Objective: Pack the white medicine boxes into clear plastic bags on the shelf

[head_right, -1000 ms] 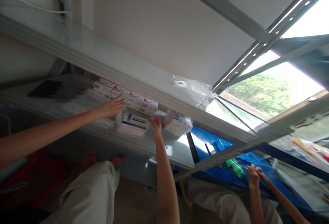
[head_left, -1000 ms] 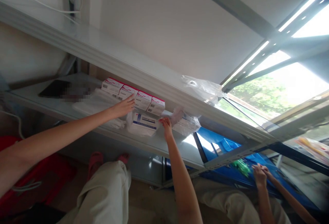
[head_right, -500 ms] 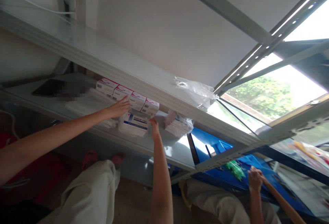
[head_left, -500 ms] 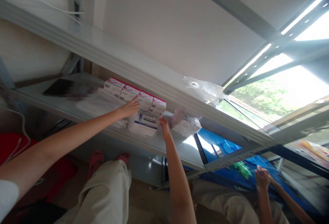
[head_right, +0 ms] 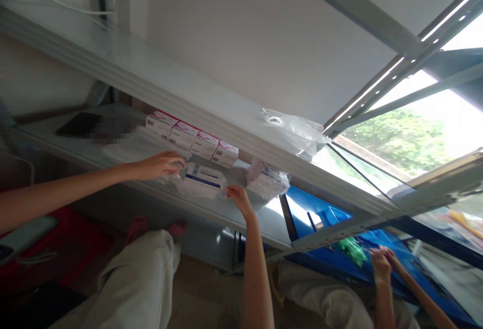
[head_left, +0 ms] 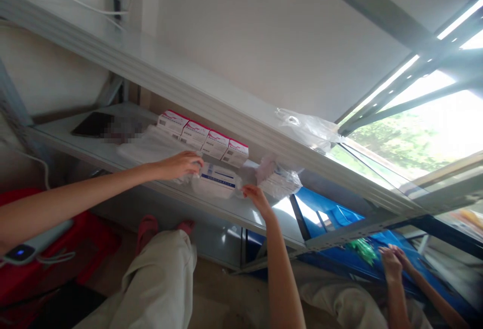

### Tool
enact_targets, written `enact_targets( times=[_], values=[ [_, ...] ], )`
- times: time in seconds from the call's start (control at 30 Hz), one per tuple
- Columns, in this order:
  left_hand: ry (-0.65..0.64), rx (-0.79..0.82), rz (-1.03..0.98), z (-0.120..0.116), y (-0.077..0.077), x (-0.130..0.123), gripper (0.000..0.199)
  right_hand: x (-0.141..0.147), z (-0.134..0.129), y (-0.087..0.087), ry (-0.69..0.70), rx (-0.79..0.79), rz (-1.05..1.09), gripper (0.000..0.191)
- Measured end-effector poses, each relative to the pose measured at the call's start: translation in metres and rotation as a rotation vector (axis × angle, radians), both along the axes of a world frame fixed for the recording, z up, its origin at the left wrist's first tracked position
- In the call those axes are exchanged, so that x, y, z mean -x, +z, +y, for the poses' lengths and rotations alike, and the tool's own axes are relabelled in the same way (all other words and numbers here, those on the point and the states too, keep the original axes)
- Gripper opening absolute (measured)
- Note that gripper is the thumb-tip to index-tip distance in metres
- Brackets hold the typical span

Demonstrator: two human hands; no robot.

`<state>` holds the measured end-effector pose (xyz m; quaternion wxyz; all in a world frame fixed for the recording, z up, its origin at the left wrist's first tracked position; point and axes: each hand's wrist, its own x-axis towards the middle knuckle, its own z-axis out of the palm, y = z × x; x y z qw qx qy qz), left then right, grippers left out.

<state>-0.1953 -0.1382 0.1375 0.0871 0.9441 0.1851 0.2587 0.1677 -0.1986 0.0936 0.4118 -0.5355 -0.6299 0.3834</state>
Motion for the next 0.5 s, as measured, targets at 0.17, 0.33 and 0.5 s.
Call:
enact_targets(
  times=[0.17, 0.33, 0.5],
  values=[
    [-0.126, 0.403, -0.179, 0.017, 0.005, -0.004, 0.025, -0.004, -0.010, 0.024, 0.063, 0.013, 0.050, 0.025],
    [-0.095, 0.606, -0.298, 0.039, 0.001, -0.009, 0.035, 0.001, -0.005, 0.038, -0.086, -0.064, 0.327, 0.031],
    [-0.072, 0.659, -0.365, 0.047, 0.001, -0.021, 0.039, 0.017, 0.011, 0.032, -0.192, -0.148, 0.441, 0.031]
  ],
)
